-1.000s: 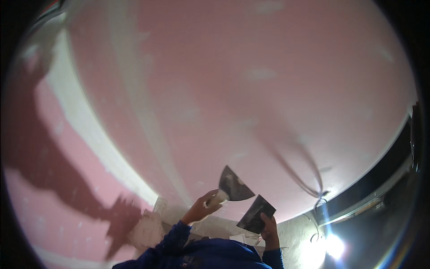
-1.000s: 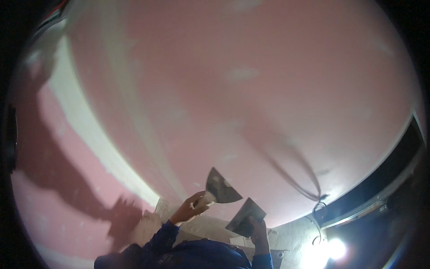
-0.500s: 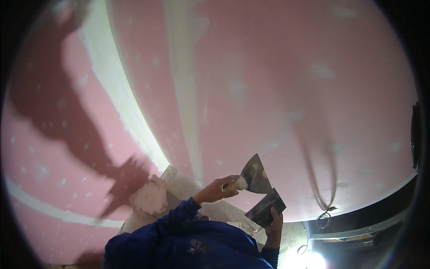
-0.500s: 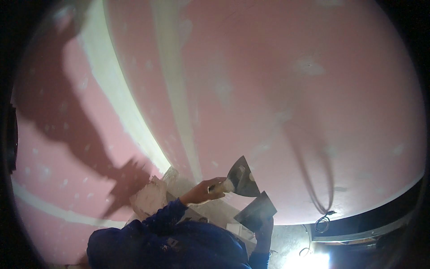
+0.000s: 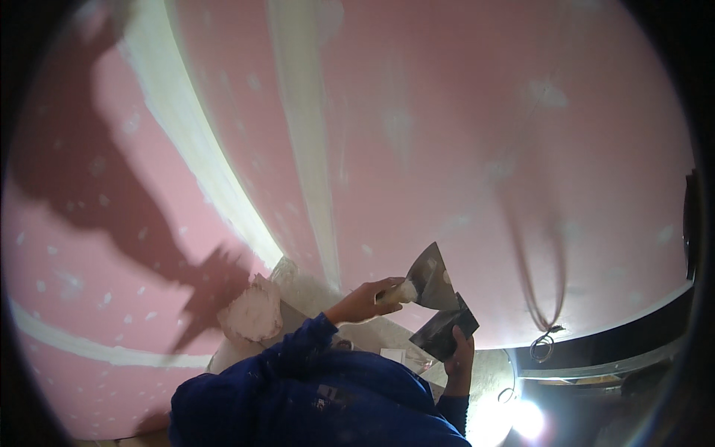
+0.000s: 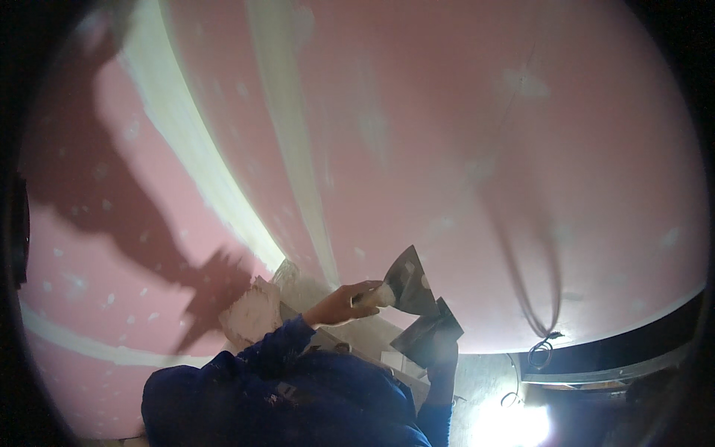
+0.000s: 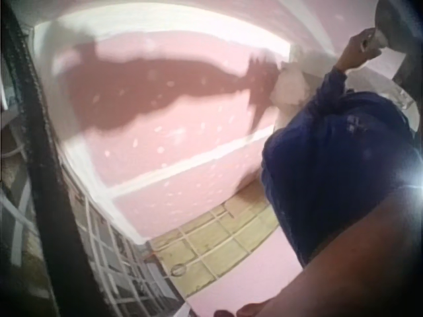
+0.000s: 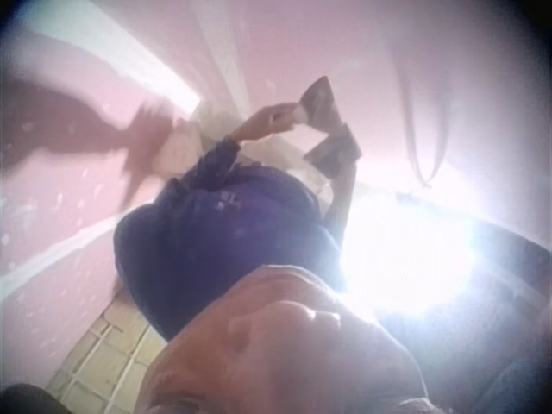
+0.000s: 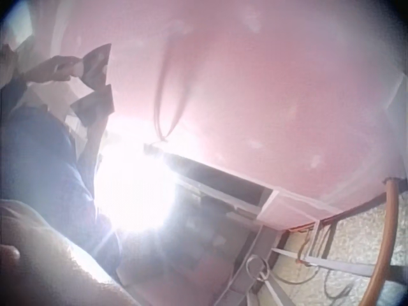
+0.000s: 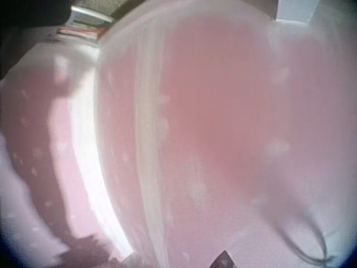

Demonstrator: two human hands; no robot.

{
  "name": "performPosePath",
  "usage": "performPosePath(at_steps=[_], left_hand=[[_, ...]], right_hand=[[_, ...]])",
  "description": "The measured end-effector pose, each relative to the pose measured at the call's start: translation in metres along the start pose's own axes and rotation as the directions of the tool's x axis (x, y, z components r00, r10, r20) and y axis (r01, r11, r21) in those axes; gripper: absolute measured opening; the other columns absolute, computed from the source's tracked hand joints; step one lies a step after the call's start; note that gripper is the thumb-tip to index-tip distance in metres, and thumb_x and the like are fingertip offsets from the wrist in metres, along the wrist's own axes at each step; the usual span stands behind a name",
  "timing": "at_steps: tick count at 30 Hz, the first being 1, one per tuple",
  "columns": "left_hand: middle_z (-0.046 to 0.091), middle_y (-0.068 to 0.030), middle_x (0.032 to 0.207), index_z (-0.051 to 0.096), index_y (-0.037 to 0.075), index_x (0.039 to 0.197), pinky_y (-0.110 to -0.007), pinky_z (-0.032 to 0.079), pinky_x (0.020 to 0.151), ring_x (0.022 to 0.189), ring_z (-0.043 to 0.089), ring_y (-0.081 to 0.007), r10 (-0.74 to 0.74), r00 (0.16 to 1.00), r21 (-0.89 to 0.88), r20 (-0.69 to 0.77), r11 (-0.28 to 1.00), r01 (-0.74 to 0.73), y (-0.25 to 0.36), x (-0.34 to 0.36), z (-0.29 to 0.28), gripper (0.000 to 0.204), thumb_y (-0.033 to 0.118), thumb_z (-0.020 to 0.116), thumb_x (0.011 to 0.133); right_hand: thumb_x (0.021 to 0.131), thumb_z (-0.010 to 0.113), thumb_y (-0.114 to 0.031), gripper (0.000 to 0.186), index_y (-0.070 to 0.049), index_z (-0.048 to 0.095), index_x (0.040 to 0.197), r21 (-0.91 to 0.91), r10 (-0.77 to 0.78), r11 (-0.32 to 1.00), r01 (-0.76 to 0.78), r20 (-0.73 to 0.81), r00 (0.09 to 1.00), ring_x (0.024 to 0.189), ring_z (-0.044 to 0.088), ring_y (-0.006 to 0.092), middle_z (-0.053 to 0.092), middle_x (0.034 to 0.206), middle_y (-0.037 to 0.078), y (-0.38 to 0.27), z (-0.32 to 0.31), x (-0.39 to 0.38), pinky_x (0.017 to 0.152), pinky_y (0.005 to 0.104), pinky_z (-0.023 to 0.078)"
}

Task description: The person applies joint compound to a pink ceiling using a putty knife and a hawk. They repeatedly scoop compound from the hawk and spread it across the ceiling surface in smooth strokes.

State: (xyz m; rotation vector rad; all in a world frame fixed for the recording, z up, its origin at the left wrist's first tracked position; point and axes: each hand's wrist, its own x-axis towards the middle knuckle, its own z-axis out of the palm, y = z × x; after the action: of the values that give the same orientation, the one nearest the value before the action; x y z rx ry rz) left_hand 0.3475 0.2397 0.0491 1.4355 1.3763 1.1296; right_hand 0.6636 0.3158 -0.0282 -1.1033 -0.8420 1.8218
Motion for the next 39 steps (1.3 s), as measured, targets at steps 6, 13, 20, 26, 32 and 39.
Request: performPosePath(at_steps=[6, 13, 20, 26, 32, 39], left_hand=[[0.061, -0.0210, 0.140, 0.047, -0.002, 0.148, -0.039, 0.048, 0.106, 0.124, 0.061, -0.0275, -0.009, 0.999, -0.093, 0.050, 0.996, 0.013, -0.001, 0.001, -0.003, 0.067, 0.026, 0.076, 0.095], [0.061, -0.0205, 0.140, 0.046, -0.001, 0.149, -0.039, 0.046, 0.108, 0.127, 0.059, -0.0263, 0.000, 0.999, -0.070, 0.053, 0.998, 0.004, 0.004, 0.003, -0.003, 0.068, 0.028, 0.076, 0.095], [0.062, -0.0195, 0.139, 0.047, -0.001, 0.149, -0.039, 0.047, 0.109, 0.126, 0.060, -0.0256, 0.025, 0.999, -0.018, 0.028, 1.000, -0.025, 0.000, 0.001, -0.002, 0.067, 0.024, 0.077, 0.094], [0.062, -0.0190, 0.140, 0.047, 0.001, 0.149, -0.039, 0.047, 0.108, 0.126, 0.060, -0.0258, 0.013, 0.999, 0.036, -0.032, 0.999, -0.011, -0.009, 0.006, 0.008, 0.067, 0.023, 0.077, 0.094], [0.061, -0.0208, 0.142, 0.047, 0.001, 0.150, -0.038, 0.047, 0.107, 0.127, 0.060, -0.0293, -0.009, 0.998, 0.025, -0.056, 1.000, 0.010, -0.003, 0.002, 0.009, 0.068, 0.027, 0.076, 0.095], [0.059, -0.0225, 0.142, 0.047, -0.002, 0.148, -0.039, 0.044, 0.112, 0.129, 0.059, -0.0322, -0.062, 0.995, 0.085, -0.075, 0.994, 0.068, 0.017, -0.003, 0.011, 0.067, 0.032, 0.074, 0.097]], right_hand=[[0.096, 0.066, -0.013, 0.042, -0.004, 0.055, 0.136, -0.060, -0.021, 0.998, 0.019, -0.028, 0.999, 0.107, 0.071, 0.0303, 0.068, 0.122, 0.013, -0.005, 0.004, -0.009, 0.090, 0.0496, 0.061], [0.095, 0.067, -0.018, 0.044, -0.004, 0.054, 0.135, -0.261, -0.159, 0.948, 0.185, 0.119, 0.980, 0.107, 0.070, 0.0323, 0.067, 0.121, 0.014, -0.004, 0.004, -0.012, 0.089, 0.0493, 0.062], [0.096, 0.067, -0.018, 0.042, -0.004, 0.056, 0.133, -0.072, -0.053, 0.996, 0.054, 0.025, 0.998, 0.108, 0.070, 0.0314, 0.067, 0.120, 0.014, -0.006, -0.004, -0.008, 0.090, 0.0483, 0.062], [0.097, 0.063, -0.018, 0.040, 0.000, 0.058, 0.132, 0.057, -0.049, 0.997, 0.044, 0.076, 0.996, 0.103, 0.071, 0.0280, 0.069, 0.118, 0.012, -0.005, -0.018, 0.005, 0.091, 0.0430, 0.060], [0.105, 0.057, -0.031, 0.046, 0.006, 0.060, 0.131, -0.411, -0.248, 0.869, 0.274, 0.116, 0.962, 0.111, 0.059, 0.0264, 0.063, 0.126, 0.017, -0.033, 0.005, -0.014, 0.088, 0.0403, 0.052], [0.103, 0.061, -0.032, 0.050, 0.006, 0.056, 0.136, -0.195, 0.032, 0.981, -0.023, 0.043, 0.999, 0.110, 0.060, 0.0249, 0.062, 0.127, 0.016, -0.068, 0.016, -0.010, 0.090, 0.0394, 0.053]])
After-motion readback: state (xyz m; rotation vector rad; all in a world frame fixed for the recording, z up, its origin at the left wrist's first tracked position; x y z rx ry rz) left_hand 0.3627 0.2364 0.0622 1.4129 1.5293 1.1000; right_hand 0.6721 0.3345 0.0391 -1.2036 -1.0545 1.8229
